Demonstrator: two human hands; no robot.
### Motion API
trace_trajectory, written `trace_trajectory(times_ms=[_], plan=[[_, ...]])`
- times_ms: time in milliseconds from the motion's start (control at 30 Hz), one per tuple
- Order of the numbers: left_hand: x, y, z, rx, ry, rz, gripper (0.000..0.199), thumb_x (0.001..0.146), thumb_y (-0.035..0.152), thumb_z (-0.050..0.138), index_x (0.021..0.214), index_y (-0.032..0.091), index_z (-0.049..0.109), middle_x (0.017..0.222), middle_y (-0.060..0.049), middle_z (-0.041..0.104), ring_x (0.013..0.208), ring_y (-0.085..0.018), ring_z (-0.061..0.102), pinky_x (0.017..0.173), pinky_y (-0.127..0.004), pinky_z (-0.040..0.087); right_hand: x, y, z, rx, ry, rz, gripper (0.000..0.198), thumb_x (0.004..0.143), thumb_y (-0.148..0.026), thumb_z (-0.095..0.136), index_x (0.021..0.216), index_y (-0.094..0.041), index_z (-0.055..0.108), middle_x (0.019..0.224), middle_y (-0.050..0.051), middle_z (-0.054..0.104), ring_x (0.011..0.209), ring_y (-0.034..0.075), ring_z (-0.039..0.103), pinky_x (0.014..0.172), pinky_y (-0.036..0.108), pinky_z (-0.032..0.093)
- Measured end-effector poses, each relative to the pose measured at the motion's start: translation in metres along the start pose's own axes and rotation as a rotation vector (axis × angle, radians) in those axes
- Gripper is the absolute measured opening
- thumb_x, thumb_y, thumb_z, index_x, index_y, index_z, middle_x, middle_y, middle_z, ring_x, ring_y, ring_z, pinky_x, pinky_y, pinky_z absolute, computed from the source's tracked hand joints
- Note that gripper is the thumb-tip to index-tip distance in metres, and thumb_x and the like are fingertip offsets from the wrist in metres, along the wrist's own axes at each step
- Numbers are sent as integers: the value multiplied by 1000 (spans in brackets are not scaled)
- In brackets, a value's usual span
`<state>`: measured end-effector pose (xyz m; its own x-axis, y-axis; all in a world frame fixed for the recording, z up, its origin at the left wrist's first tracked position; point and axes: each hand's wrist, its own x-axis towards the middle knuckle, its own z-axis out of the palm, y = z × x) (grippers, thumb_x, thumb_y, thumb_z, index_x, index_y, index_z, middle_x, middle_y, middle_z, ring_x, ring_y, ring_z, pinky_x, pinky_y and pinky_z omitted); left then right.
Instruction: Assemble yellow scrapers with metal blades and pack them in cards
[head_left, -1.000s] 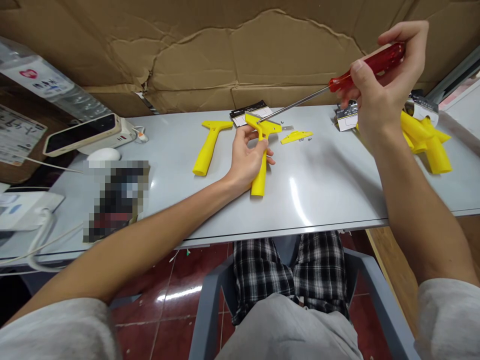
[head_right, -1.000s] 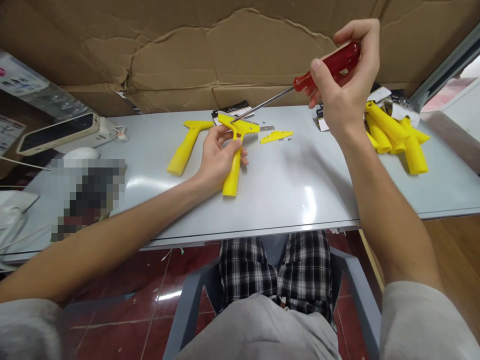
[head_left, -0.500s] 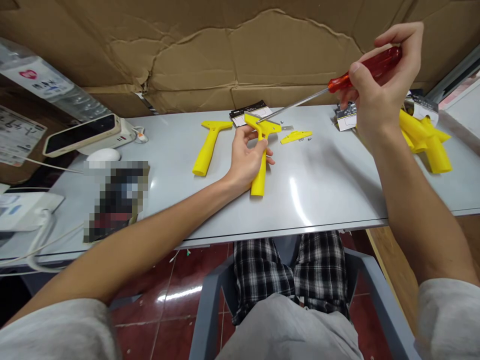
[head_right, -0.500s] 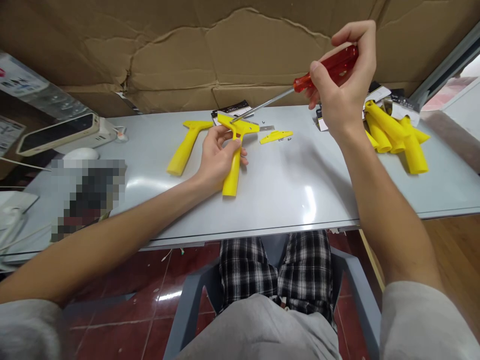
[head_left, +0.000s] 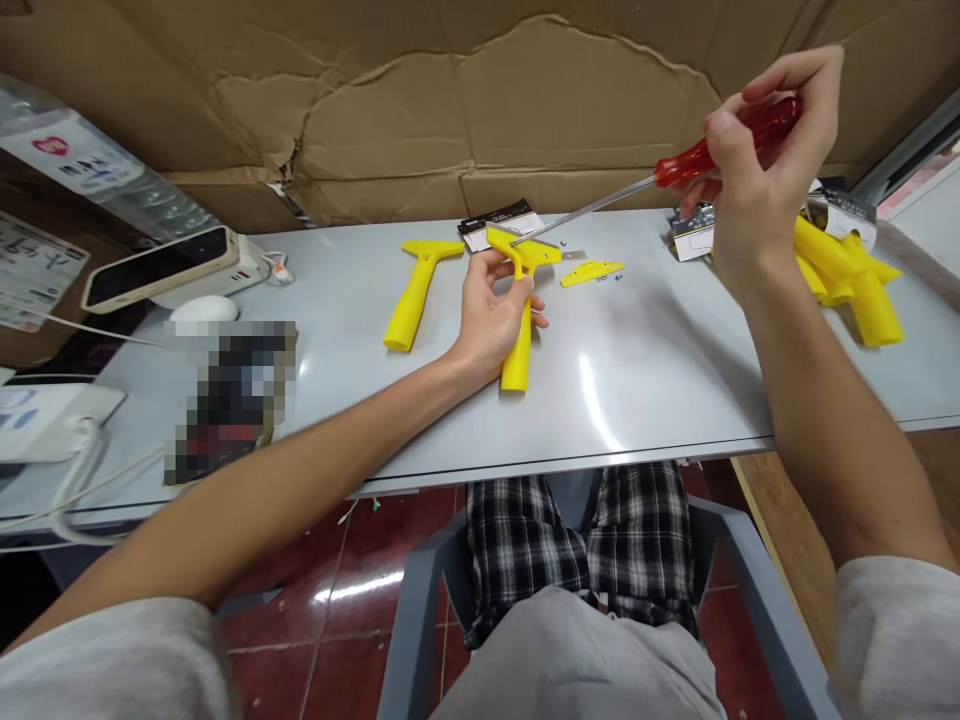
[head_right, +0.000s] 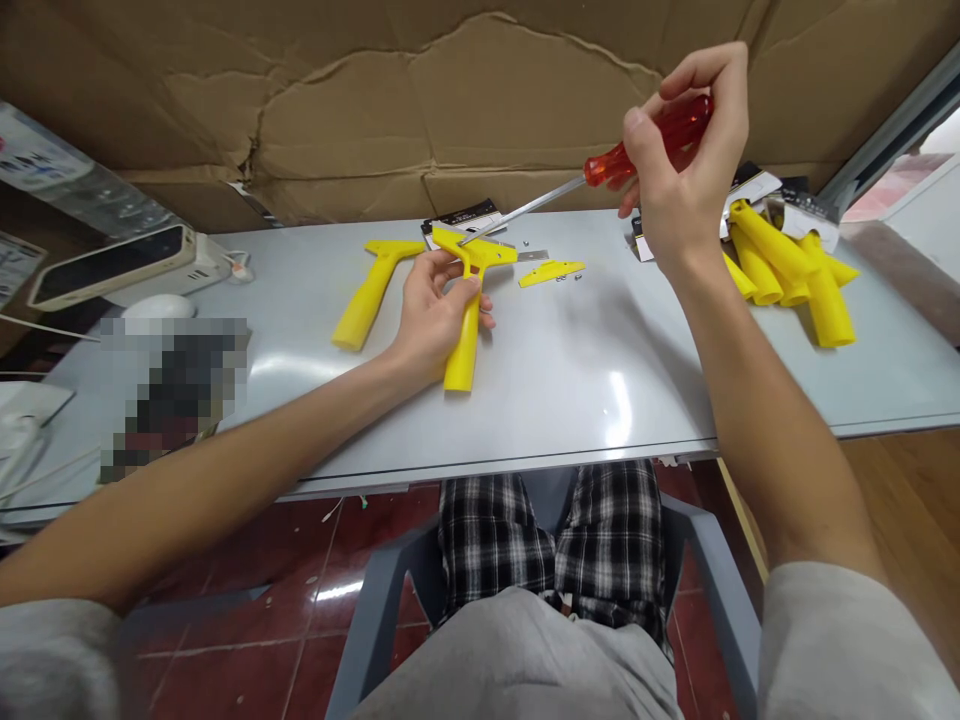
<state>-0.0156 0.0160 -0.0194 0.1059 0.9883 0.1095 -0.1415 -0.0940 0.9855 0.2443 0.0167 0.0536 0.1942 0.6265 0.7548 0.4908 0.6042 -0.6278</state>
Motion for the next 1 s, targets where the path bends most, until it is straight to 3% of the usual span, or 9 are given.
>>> trace_trajectory(times_ms=[100,233,467,667,833,1000], plan=[[1,0,-1,-2,-1,-7,34,90,15,77,110,29,53,125,-7,68,70,-14,70,57,-32,65,0,0,3,16,122,-67,45,81,-68,75,104,-41,48,96,-4,63,66,16,56,45,39,45],[1,0,-1,-8,1,-15,32,92,16,76,109,28,52,126,-6,67,68,-12,68,57,-31,65,0,3,5,25,77,-59,39,86,-60,74,108,-41,48,87,-5,62,57,14,54,45,38,43],[0,-1,1,2,18,-11,31,94,15,74,109,28,51,133,-8,65,67,-10,67,54,-27,64,0,3,2,10,119,-130,44,87,-65,79,102,-33,52,103,-4,58,55,7,57,41,34,39],[-1,1,1,8,12,-21,30,95,16,74,110,28,51,134,-8,66,68,-10,67,54,-27,64,-2,7,4,-58,165,-151,44,90,-69,74,101,-34,51,99,-2,57,63,10,60,44,34,43],[-1,2,2,-1,22,-28,29,94,14,72,110,29,52,132,-8,66,68,-11,68,55,-30,65,-2,1,5,5,144,-112,37,83,-60,76,101,-39,52,100,-2,64,91,19,67,46,34,48],[-1,0,1,1,13,-21,32,92,16,76,110,29,52,129,-7,67,68,-12,68,55,-29,65,0,4,4,26,114,-80,37,78,-60,79,104,-49,55,87,-3,58,66,17,54,44,37,46]])
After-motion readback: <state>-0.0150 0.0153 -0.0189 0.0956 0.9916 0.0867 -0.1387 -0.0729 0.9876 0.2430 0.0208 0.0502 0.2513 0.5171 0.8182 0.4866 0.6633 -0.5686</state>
